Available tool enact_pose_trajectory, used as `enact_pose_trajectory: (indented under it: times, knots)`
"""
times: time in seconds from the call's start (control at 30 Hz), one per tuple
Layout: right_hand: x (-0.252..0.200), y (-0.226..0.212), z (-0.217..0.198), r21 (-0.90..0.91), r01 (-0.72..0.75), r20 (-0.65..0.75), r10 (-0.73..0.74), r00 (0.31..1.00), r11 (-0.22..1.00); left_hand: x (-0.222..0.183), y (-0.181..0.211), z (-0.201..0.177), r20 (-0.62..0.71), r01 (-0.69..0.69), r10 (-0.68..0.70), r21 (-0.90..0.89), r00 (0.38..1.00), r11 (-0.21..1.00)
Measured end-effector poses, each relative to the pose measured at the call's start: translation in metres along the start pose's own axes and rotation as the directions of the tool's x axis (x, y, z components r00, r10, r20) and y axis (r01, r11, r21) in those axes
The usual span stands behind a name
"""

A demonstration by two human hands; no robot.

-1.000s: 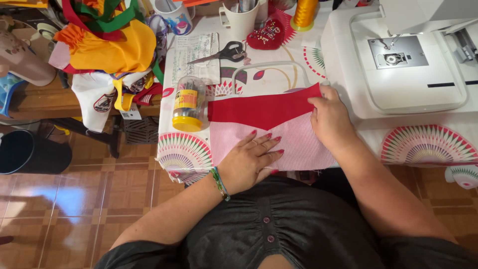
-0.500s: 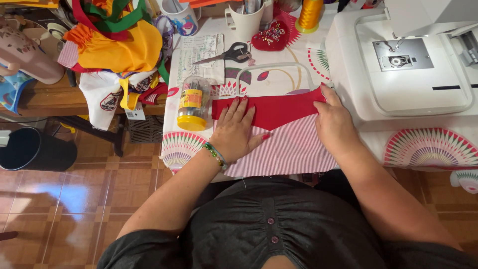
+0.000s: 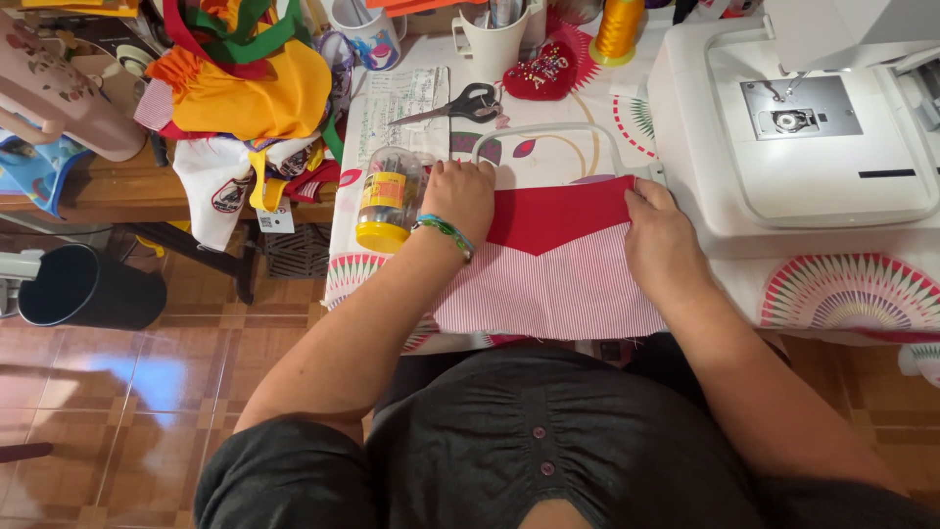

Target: Preparing fabric for embroidery by applying spray adhesive and securing it within an embroidery hoop.

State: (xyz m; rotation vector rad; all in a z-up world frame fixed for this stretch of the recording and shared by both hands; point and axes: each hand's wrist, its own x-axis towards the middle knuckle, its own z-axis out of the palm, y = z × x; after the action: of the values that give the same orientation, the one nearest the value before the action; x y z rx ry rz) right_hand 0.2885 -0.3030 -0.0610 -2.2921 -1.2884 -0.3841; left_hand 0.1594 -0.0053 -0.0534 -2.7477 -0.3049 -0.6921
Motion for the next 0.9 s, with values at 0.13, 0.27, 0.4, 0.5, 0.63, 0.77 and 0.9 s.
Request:
enact_pose_trajectory:
  times: [0.13,0.27,0.4,0.5,0.63,0.77,0.9]
  knots:
    - [-0.001,0.0,-0.002,0.036,-0.014,0.004,0.014,1.0,0.999,0.005,0.0,-0.029,0.154,-0.015,0.015,-0.001,0.988,1.0]
    - [0.001,-0.01,-0.011,-0.022,-0.019,0.007,0.019,1.0,1.0,0.003,0.003,-0.043,0.14,-0.006,0.004,0.015,0.99,1.0]
    - [-0.001,-0.006,-0.006,-0.027,-0.024,0.01,0.024,1.0,0.999,-0.006,0.005,-0.049,0.146,-0.008,0.005,0.016,0.989,1.0]
    - [0.004,-0.012,-0.01,-0.099,0.022,-0.037,-0.025,0.999,0.995,-0.021,0.01,-0.043,-0.084,-0.045,0.046,0.017,0.995,0.999]
    - [0.01,-0.035,-0.029,-0.212,0.106,-0.095,-0.128,0.987,0.972,-0.035,0.02,-0.065,0.14,0.088,-0.051,-0.271,0.989,0.959]
    - [0.002,-0.055,-0.038,-0.279,0.141,-0.056,-0.163,0.985,0.95,-0.041,0.024,-0.102,0.443,0.215,-0.03,-0.374,0.896,0.902]
    - [0.003,-0.062,-0.04,-0.267,-0.092,0.407,0.199,0.892,0.959,-0.046,0.024,-0.087,0.512,0.24,-0.019,-0.369,0.859,0.898]
